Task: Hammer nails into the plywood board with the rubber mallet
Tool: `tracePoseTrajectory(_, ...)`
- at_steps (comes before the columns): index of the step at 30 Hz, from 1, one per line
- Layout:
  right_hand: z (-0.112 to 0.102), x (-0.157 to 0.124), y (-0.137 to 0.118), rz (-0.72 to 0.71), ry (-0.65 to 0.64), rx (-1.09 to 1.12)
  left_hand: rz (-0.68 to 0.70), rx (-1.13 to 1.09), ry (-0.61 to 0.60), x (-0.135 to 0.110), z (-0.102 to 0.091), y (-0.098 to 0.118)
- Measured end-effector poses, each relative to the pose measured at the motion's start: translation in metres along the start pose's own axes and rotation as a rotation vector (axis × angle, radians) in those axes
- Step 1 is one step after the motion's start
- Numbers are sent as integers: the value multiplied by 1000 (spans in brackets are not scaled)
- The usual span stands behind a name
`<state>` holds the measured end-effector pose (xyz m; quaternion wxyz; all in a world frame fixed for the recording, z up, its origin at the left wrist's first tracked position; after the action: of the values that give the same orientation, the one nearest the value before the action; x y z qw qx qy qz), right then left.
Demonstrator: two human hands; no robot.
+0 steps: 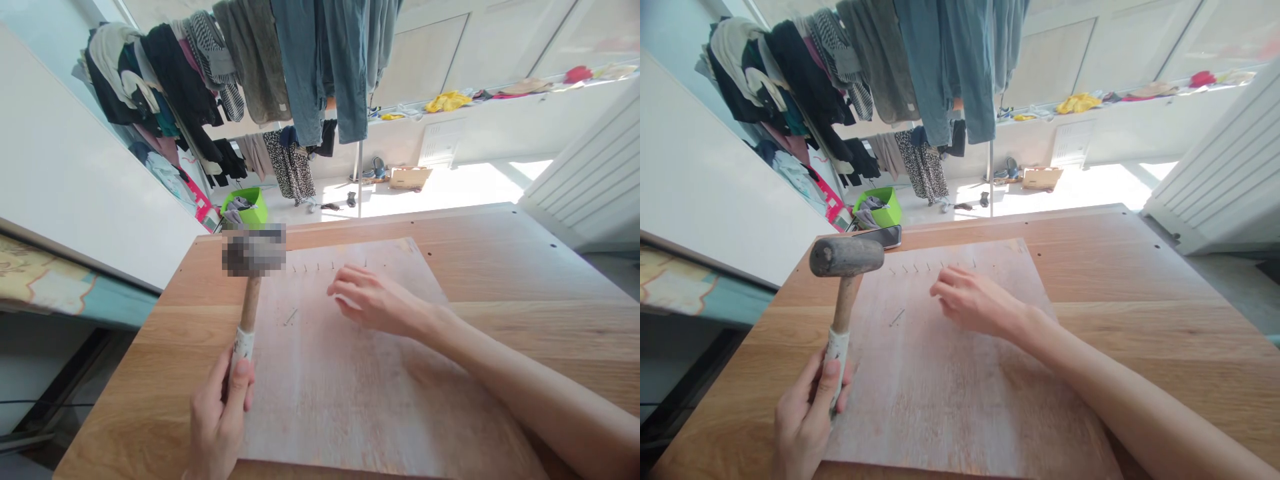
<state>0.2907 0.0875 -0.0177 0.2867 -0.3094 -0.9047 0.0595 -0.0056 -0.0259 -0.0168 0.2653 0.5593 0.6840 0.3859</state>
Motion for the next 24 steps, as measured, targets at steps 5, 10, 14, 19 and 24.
tracePoseTrajectory(5,25,50,-67,-246,-258,-258,-13,50,8,7,0,1)
tracePoseTrajectory(10,44,65,-94,-252,-407,-360,-3,75,-50,12,-2,2)
tracePoseTrajectory(14,37,53,-84,-270,-321,-332,-69,48,10,10,0,8)
tracePoseTrajectory(19,11,11,-41,-131,-14,-173,-121,43,56,9,3,12)
tracePoseTrajectory(24,-22,-36,24,530,456,101,-124,69,59,10,4,10)
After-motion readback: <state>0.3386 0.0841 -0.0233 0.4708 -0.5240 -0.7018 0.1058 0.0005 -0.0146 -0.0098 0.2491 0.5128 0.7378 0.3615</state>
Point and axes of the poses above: each hand's wrist, its own x-axis towards the middle knuckle, its own z-axis out of the palm, y = z × x, the point moved 1 cm from there along x, towards the middle knuckle, and after that the axes turned 2 degrees about -z, right-handed, at the moved point
